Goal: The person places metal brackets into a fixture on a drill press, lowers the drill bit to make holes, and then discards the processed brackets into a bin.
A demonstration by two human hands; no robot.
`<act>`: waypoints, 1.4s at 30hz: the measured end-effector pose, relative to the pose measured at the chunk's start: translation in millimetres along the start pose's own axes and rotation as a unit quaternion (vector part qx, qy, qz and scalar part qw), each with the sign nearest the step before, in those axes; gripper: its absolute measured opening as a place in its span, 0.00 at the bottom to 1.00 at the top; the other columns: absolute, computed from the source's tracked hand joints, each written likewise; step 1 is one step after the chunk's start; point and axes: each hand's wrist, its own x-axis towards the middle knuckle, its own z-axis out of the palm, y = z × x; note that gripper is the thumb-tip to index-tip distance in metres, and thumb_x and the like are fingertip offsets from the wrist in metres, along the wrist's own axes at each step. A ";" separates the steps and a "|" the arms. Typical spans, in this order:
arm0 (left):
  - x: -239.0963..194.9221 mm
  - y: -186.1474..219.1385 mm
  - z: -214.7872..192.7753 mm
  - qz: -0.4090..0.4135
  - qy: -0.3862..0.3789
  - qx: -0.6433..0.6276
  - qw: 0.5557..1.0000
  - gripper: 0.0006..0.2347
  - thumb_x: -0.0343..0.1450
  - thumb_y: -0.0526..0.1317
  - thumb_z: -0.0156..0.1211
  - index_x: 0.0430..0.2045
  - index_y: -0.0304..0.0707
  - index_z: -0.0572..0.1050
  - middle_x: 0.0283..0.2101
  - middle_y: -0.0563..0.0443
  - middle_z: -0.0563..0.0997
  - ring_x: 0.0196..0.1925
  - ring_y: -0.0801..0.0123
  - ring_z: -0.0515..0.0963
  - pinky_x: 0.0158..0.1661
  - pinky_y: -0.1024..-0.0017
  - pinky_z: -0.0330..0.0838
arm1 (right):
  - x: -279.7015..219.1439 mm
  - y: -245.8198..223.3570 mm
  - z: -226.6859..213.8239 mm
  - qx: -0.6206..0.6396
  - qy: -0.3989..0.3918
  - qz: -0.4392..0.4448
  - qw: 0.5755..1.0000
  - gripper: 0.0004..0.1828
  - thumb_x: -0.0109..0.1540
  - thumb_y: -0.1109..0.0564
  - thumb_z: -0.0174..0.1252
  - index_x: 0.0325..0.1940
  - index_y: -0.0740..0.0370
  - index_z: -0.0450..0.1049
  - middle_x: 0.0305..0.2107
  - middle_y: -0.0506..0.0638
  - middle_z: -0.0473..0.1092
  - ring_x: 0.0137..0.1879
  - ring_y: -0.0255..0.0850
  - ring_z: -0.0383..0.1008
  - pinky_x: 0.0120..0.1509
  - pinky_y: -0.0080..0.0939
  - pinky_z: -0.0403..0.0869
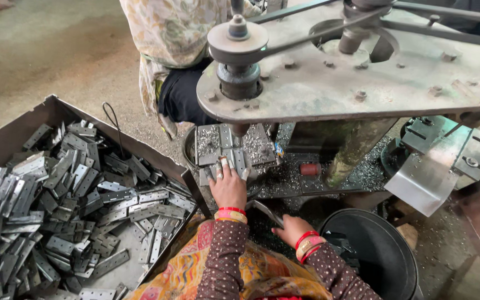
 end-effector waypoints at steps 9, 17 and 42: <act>-4.7 -3.7 11.5 -0.006 0.033 -0.037 0.999 0.17 0.66 0.42 0.57 0.46 0.34 0.79 0.66 0.44 0.72 0.62 0.55 0.74 0.60 0.45 0.63 | 10.1 12.5 10.5 -0.007 0.040 -0.024 0.999 0.30 0.58 0.31 0.63 0.42 0.61 0.75 0.33 0.64 0.77 0.43 0.62 0.79 0.49 0.59 0.76; 4.5 -1.2 16.5 -0.008 0.028 -0.035 0.999 0.16 0.74 0.44 0.50 0.48 0.33 0.78 0.64 0.42 0.72 0.66 0.54 0.71 0.63 0.45 0.60 | 3.5 4.5 1.4 -0.020 0.009 -0.007 1.000 0.31 0.59 0.30 0.60 0.43 0.61 0.74 0.34 0.63 0.77 0.43 0.61 0.79 0.49 0.58 0.76; 4.1 -8.0 4.5 0.049 0.135 -0.061 0.988 0.09 0.68 0.39 0.54 0.31 0.36 0.80 0.49 0.44 0.80 0.55 0.55 0.78 0.62 0.47 0.63 | 36.6 55.5 100.3 0.005 0.071 -0.044 0.996 0.29 0.61 0.34 0.60 0.42 0.65 0.73 0.31 0.66 0.76 0.38 0.64 0.78 0.44 0.62 0.75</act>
